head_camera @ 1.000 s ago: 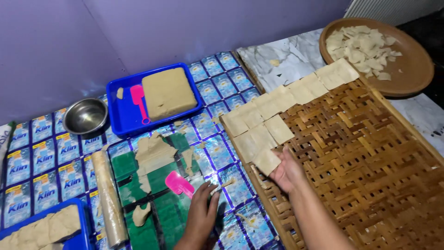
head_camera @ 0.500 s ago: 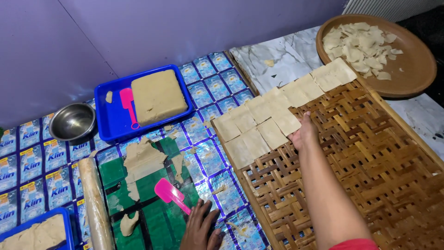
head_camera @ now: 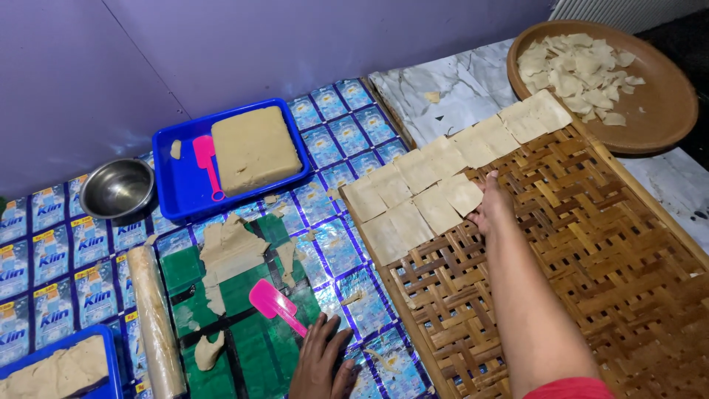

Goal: The person is flattening pieces of dough with a rolling pin and cutting them into squares using a plastic scraper.

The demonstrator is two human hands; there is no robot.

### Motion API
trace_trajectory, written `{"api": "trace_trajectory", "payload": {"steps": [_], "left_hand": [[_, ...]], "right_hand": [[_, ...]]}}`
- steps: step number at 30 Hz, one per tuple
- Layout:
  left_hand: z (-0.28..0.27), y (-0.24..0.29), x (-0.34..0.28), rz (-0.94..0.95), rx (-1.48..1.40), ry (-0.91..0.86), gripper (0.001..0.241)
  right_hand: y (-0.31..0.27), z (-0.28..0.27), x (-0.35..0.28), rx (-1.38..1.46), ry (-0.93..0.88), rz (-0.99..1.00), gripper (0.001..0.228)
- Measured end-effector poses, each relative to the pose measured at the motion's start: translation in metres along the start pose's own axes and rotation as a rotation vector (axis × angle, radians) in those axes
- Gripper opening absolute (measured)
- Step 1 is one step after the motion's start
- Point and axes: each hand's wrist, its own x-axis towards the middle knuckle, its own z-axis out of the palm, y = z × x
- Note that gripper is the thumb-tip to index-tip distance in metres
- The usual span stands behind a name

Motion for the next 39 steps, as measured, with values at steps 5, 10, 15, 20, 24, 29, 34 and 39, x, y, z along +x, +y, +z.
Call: {"api": "trace_trajectory", "payload": {"steps": [5,10,15,20,24,29,34,39], "left_hand": [[0.000,-0.002,0.000,-0.011,-0.006,-0.018,0.050],[-0.005,0.002,0.001,-0.010,-0.008,-0.035,0.049],[-0.008,0.005,0.001,-0.015,-0.087,0.030,0.052],[-0.029,0.015,0.008,-0.074,-0.424,0.074,0.048],[-0.058,0.027,0.005,-0.102,-0.529,0.127,0.051],[-0.085,-0.013,-0.012,-0.105,-0.061,0.490,0.044],[-0.132,-0.070,-0.036,-0.351,0.340,0.684,0.044],[-0.150,-0.106,-0.052,-0.394,0.264,0.726,0.048]], "right_hand": [[-0.004,0.000,-0.015,-0.082,0.034,-0.003,0.061],[0.003,-0.005,-0.010,-0.017,0.059,-0.023,0.045],[0.017,-0.021,-0.032,0.009,0.074,-0.114,0.070],[0.095,0.017,-0.106,-0.472,0.212,-0.562,0.026],[0.162,0.094,-0.209,-0.678,-0.262,-0.485,0.023],[0.222,0.142,-0.258,-0.977,-0.428,-0.958,0.039],[0.248,0.168,-0.247,-1.135,-0.382,-1.236,0.021],[0.196,0.166,-0.245,-1.250,-0.576,-0.755,0.010]]}}
